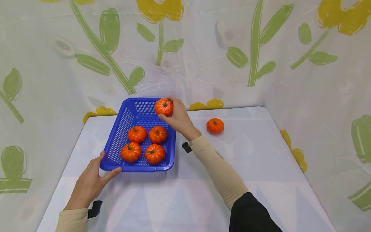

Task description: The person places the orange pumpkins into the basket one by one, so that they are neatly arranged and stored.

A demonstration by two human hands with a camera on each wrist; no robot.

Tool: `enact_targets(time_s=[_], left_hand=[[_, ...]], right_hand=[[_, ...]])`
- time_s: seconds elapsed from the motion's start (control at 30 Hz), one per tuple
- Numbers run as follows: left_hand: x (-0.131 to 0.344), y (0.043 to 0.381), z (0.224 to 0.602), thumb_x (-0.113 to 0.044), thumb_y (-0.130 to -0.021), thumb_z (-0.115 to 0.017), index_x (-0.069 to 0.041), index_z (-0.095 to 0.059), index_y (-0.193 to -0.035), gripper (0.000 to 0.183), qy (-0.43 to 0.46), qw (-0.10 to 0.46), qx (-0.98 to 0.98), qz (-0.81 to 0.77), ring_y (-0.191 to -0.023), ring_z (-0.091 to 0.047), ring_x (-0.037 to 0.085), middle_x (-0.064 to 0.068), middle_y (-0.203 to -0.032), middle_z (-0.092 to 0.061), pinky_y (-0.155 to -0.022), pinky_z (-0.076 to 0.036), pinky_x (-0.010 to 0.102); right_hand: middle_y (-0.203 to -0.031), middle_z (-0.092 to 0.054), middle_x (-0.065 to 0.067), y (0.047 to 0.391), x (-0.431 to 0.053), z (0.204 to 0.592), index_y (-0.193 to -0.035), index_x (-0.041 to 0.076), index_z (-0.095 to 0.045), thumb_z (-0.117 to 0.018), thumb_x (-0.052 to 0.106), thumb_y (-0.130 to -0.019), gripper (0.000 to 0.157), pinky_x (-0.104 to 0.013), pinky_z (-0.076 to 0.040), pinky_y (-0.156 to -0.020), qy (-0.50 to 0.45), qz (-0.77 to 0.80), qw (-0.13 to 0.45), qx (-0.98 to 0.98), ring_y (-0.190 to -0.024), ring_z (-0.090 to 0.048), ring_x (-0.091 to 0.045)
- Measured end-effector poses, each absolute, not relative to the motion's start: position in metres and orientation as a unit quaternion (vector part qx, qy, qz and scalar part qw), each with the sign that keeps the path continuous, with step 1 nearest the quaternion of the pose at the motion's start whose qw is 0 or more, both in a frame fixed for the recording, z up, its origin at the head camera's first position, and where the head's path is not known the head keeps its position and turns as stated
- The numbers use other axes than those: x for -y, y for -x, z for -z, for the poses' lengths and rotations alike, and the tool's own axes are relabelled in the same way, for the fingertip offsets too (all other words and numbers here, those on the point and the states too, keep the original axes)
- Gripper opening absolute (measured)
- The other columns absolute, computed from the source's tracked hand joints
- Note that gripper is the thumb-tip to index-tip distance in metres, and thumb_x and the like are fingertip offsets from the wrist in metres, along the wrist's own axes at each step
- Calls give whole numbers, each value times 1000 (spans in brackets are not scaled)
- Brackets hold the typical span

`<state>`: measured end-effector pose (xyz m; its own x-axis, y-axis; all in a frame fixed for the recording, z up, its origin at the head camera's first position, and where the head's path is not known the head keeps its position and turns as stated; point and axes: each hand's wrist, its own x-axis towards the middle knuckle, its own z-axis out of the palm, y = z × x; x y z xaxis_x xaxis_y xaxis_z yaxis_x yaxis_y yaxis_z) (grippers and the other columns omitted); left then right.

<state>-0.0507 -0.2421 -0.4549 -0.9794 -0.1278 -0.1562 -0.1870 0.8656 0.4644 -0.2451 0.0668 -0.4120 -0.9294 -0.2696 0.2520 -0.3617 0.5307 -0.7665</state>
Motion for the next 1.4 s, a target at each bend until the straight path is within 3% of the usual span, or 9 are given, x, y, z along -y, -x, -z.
enact_targets(time_s=[0.4,0.63,1.0,1.4], left_hand=[[244,50,457,-81,-83,-56,-2,-14,-162,119,73,52,-963,-253,-138,-37,53,31,-157,-31,-107,-35,68],[245,51,455,-80,-83,-57,-2,-15,-162,118,65,44,-964,-255,-138,-37,53,32,-156,-32,-107,-36,68],[244,51,453,-79,-84,-58,-3,-14,-162,118,71,57,-964,-249,-137,-37,54,32,-156,-31,-106,-36,69],[244,51,453,-81,-82,-57,-2,-15,-162,119,71,58,-966,-243,-136,-38,54,32,-155,-32,-106,-37,69]], right_hand=[[-146,-33,-14,261,-19,407,-152,14,-38,-79,40,-88,80,-37,-51,-103,-141,-465,21,874,-123,-54,-28],[-142,-36,-15,270,0,415,-152,16,-41,-79,40,-88,78,-38,-52,-102,-126,-441,-13,889,-122,-53,-28],[-146,-41,-15,276,20,435,-151,18,-46,-78,41,-88,74,-42,-50,-102,-137,-364,-45,920,-129,-40,-31],[-145,-41,-16,279,29,455,-151,17,-45,-81,32,-87,75,-42,-50,-104,-113,-360,-85,922,-126,-48,-29]])
